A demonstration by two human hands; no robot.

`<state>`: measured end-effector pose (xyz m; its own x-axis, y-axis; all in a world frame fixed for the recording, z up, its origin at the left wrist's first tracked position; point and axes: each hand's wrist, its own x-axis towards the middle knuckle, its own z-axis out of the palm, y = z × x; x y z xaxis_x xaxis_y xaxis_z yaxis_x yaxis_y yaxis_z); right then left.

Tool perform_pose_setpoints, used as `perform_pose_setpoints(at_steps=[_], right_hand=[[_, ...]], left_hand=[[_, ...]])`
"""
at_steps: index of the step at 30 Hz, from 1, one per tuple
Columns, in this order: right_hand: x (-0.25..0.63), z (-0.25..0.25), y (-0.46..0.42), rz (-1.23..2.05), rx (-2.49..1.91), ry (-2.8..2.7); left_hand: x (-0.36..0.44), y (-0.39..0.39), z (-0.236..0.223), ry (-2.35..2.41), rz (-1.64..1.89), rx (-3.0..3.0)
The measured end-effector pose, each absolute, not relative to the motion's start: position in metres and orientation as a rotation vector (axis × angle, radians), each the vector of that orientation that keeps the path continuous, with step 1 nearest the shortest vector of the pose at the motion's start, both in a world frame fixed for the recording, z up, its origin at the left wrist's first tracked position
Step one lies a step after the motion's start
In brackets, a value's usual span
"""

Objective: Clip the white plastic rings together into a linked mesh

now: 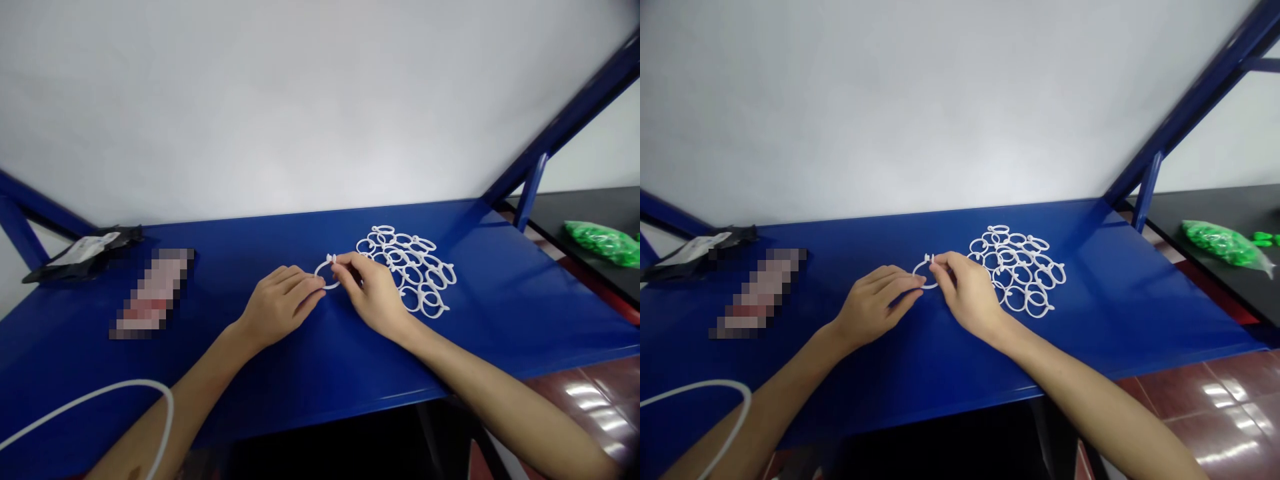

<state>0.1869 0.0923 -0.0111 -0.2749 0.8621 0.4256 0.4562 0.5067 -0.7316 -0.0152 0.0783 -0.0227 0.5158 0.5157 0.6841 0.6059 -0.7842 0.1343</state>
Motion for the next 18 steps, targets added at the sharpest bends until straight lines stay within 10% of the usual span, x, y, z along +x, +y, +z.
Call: perform_pose_setpoints(at_steps=[18], right_hand=[[0.187,-0.03,0.082,0.428,-0.885,-1.996]], left_hand=[[0.0,0.067,-0.022,-1.968,-1.915,-2.572]])
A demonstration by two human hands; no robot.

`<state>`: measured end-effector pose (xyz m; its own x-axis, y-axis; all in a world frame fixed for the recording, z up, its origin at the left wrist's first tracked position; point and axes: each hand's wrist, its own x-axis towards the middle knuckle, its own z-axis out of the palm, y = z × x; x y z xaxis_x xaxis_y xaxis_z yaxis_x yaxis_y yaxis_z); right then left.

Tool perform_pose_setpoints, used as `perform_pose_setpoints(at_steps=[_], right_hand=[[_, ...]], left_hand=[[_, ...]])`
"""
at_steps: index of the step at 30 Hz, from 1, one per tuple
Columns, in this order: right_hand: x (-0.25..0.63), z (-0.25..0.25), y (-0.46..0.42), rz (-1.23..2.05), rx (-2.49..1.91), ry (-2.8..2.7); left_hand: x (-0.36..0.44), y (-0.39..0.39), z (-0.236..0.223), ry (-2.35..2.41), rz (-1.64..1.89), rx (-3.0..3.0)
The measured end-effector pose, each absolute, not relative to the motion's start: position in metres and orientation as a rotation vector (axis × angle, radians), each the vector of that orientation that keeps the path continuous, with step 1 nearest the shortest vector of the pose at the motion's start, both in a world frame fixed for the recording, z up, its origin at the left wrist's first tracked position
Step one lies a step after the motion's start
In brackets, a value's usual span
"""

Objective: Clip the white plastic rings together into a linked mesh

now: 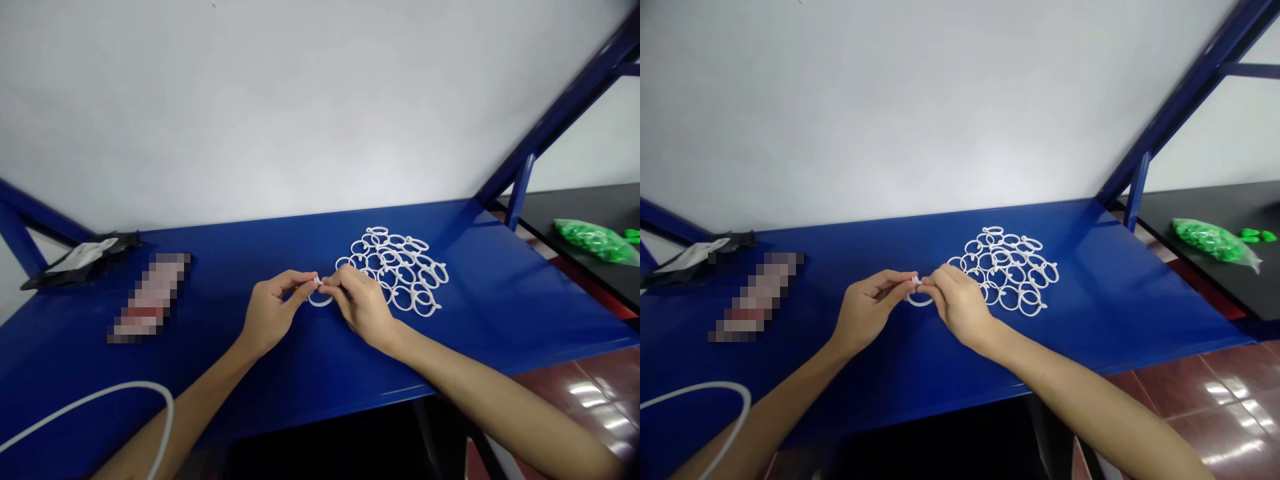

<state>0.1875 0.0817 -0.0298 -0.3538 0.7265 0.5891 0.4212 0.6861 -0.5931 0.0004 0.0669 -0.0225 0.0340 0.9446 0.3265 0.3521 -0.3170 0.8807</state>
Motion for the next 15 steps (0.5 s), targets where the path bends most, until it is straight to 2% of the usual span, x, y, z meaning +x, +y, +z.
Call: perform_pose_setpoints(at_steps=[11,15], right_hand=[[0.202,-0.027,0.078,0.203,-0.649,-2.312],[0.206,-0.019,0.087,0.272,-0.694,-2.305]], left_hand=[[0.001,0.066,-0.027,1.075,1.322,2.005],[-0.001,0.068,-0.023,1.157,1.281,2.104]])
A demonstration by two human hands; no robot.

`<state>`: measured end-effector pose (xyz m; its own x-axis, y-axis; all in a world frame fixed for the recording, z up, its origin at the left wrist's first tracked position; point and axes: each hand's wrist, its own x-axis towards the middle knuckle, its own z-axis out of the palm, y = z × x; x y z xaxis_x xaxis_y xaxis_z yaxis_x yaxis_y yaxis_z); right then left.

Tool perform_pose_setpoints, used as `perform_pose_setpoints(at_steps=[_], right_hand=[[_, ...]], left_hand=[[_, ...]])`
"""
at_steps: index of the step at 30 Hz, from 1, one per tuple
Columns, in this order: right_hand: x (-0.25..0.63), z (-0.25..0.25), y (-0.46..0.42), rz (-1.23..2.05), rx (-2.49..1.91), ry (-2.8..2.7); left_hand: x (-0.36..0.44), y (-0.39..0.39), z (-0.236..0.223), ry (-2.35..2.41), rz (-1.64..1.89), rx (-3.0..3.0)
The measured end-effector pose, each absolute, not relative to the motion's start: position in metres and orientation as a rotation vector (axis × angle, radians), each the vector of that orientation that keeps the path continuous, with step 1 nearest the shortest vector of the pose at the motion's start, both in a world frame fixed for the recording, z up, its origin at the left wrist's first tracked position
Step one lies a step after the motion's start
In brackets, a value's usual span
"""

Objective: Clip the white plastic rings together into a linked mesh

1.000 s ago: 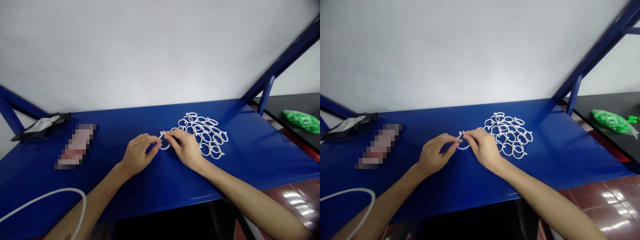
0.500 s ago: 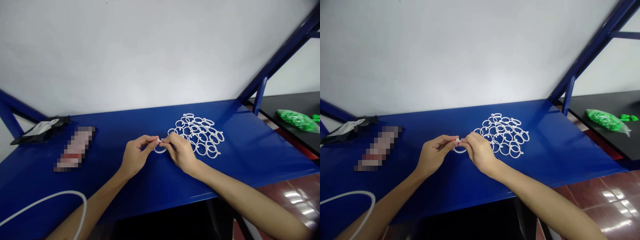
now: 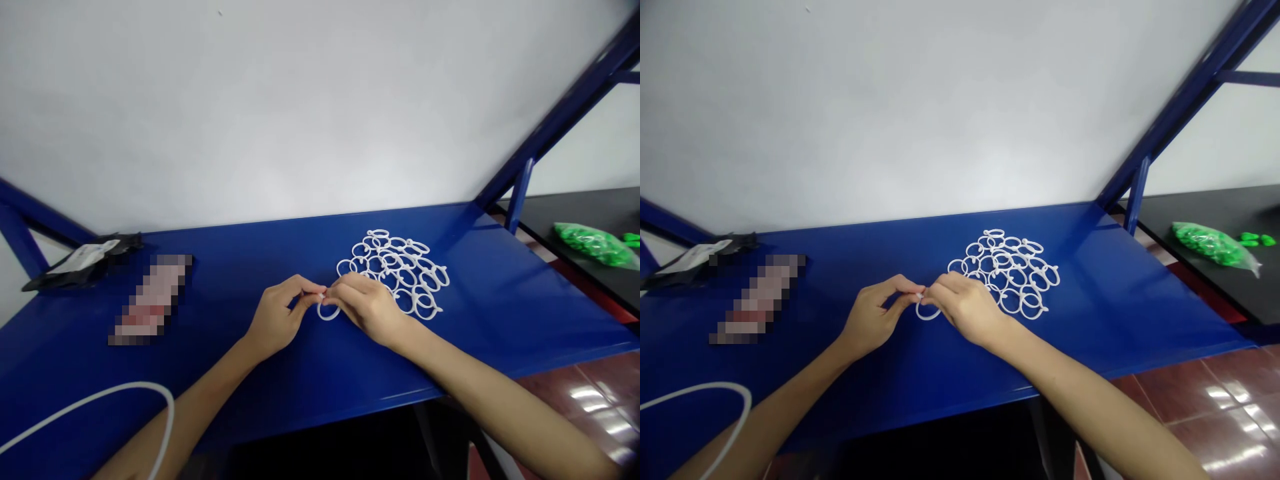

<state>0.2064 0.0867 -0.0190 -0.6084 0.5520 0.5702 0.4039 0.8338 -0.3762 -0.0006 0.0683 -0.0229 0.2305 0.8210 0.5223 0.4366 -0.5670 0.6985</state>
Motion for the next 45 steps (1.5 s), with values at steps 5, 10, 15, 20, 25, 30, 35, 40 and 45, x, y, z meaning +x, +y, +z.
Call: perform_pose_setpoints(at_steps=[5,10,15,20,25,30,35,40,45], right_hand=[[0.232,0.007,0.109,0.074,-0.967,-1.97],[0.265,0.02,0.13,-0.151,-1.153,-1.739],[0.272,0.019,0.136,-0.216,-1.137,-1.673],[0.272,0.019,0.134,-0.203,-1.128,-1.673],[0.272,0.021,0.131,-0.19,-1.123,-1.677],[0.267,0.02,0.127,-0.172,-1.128,-1.705],[0.256,0.013,0.121,-0.137,-1.091,-1.833],[0.23,0.001,0.104,-0.101,-0.967,-2.086],[0.195,-0.016,0.085,-0.008,-0.783,-2.378]], left_hand=[[-0.005,0.079,-0.014,1.346,1.291,2.064],[0.012,0.111,-0.011,1.393,1.27,1.848],[0.038,0.161,-0.023,1.341,1.153,1.87],[0.048,0.198,-0.037,1.371,0.982,2.098],[0.045,0.21,-0.043,1.385,0.915,2.191],[0.046,0.211,-0.043,1.382,0.844,2.29],[0.042,0.213,-0.04,1.365,0.78,2.365],[0.005,0.199,-0.045,1.484,0.785,2.394],[-0.057,0.167,-0.06,1.598,0.753,2.499]])
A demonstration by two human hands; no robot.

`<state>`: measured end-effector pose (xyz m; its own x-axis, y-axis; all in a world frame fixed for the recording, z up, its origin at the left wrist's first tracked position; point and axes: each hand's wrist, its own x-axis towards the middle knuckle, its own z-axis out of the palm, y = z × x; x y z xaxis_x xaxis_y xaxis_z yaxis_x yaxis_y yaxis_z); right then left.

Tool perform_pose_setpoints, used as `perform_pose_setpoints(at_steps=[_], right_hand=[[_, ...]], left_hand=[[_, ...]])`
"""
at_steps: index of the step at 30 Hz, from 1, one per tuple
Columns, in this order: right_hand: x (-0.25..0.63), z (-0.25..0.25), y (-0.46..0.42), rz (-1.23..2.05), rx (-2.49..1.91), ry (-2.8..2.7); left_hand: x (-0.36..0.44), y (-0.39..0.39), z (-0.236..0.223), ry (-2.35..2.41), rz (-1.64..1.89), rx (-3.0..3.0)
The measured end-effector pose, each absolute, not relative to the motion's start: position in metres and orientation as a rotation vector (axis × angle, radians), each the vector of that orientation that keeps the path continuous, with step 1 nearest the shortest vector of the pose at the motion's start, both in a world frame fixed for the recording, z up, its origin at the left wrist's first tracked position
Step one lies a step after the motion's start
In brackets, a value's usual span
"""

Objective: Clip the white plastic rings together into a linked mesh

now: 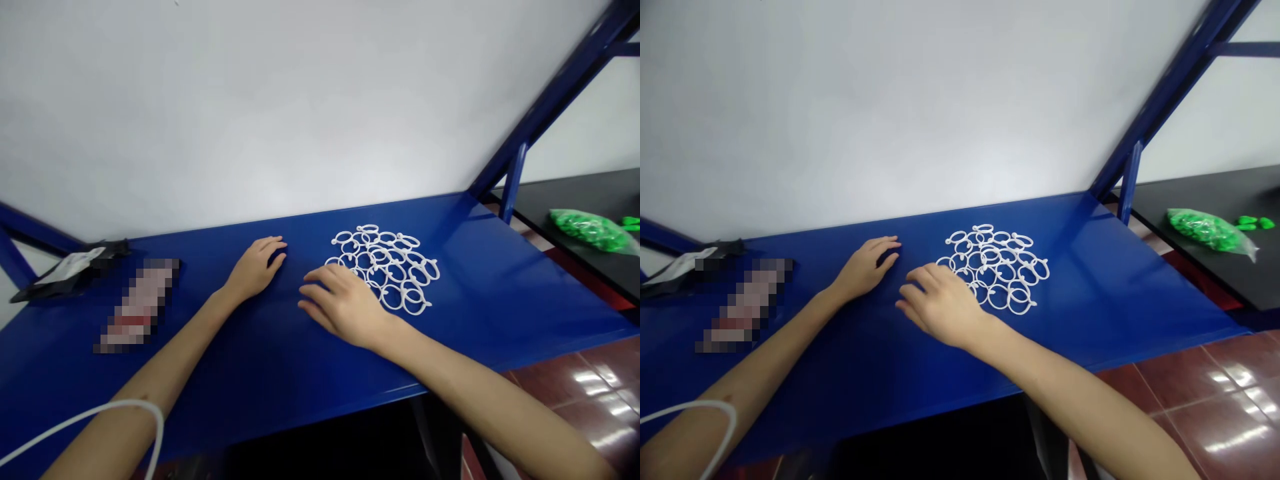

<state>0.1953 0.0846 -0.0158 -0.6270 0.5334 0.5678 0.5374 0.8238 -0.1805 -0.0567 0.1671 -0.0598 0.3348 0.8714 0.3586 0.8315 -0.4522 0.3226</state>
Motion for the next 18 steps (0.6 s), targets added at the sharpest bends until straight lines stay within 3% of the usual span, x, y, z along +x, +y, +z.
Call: perform_pose_setpoints(at_steps=[6,18], right_hand=[[0.178,-0.036,0.068,0.052,-0.691,-2.681],[0.176,-0.036,0.062,0.251,-0.745,-2.763]], left_hand=[[-0.099,0.145,-0.068,1.752,0.65,2.483],[-0.098,0.142,-0.067,1.745,0.616,2.447]])
